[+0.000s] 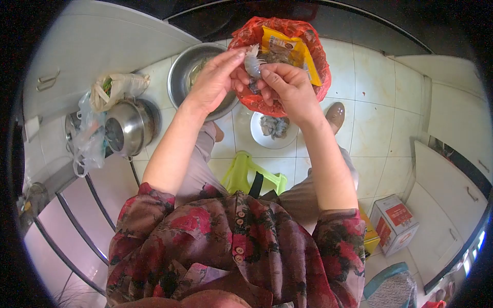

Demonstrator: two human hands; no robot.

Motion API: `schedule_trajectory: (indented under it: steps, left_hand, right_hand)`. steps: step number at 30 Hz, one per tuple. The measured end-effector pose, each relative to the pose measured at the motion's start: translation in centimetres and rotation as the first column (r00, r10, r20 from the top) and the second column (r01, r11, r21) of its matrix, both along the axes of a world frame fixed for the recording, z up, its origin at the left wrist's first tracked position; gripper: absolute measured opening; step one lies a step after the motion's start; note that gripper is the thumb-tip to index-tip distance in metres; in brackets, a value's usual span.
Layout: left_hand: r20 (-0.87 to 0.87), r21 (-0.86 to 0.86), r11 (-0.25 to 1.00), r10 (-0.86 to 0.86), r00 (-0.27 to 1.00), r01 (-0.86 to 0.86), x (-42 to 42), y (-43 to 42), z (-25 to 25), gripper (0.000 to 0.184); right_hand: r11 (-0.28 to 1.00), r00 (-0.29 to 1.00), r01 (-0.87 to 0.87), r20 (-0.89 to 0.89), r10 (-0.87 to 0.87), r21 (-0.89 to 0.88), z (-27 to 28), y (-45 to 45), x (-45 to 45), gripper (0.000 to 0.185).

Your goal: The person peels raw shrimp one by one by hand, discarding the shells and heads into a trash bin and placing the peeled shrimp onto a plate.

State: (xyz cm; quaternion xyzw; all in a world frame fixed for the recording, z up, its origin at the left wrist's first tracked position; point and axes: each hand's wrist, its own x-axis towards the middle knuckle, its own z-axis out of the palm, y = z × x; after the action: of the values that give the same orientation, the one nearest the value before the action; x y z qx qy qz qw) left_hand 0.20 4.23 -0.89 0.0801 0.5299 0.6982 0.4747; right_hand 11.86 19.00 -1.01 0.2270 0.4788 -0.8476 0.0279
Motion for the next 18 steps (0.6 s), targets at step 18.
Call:
schedule_trajectory:
  steps: [18]
  left_hand:
    - [-0.349, -0.063, 0.98, -0.2, 0.915, 0.19, -0.3, -0.6, 0.6, 0.026]
  right_hand:
    - [0.994, 0.998, 0.036, -0.05, -0.041, -0.099, 0.8, -0.3, 0.1, 0.023]
